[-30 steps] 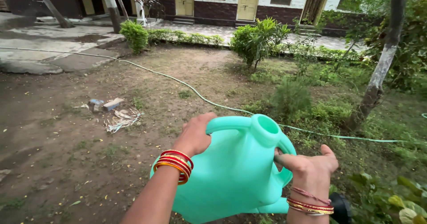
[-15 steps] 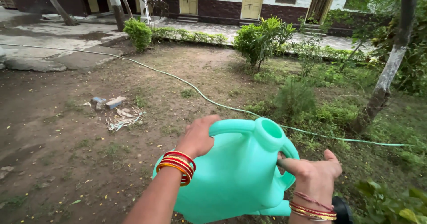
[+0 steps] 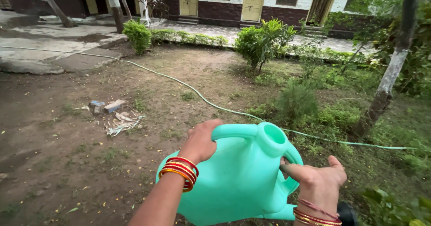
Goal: The person carries a green watering can through a garden, tilting it to pour water onto various plants and bushes.
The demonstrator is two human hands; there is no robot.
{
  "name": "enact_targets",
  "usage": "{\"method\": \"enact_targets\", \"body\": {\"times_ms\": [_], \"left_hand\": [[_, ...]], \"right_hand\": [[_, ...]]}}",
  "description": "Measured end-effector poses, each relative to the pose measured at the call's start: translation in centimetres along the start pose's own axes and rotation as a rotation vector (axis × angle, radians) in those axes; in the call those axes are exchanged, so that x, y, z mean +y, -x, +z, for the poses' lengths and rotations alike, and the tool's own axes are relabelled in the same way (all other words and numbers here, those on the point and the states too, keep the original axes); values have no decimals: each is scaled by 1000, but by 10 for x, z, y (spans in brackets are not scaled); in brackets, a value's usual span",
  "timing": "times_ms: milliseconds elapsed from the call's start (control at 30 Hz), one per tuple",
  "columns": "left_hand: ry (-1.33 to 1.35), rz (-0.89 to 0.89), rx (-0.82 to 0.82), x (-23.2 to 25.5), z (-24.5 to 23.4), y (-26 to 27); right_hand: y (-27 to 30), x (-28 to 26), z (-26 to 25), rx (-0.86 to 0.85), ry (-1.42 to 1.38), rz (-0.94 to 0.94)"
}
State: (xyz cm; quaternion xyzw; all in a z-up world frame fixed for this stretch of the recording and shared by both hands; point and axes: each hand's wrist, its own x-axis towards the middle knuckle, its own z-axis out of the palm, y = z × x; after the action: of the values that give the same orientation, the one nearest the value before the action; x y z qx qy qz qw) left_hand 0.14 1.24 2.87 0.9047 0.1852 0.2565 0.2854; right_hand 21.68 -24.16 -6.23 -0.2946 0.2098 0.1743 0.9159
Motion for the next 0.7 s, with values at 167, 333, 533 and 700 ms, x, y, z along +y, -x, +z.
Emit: {"method": "enact_targets", "body": {"times_ms": [167,333,533,700], "left_hand": [[4,102,-6,-13,9,-7],[30,42,-49,-3,1,-4],[26,119,-81,-1,-1,-5],[68,111,-73,10,-6,5]], "right_hand": [[115,14,-12,-166,1420,-1483],[83,16,-36,-241,1794,-1841],[-24,19,-88,-67,1882,-1802],[128,17,-29,-134,1858,-1844]]}}
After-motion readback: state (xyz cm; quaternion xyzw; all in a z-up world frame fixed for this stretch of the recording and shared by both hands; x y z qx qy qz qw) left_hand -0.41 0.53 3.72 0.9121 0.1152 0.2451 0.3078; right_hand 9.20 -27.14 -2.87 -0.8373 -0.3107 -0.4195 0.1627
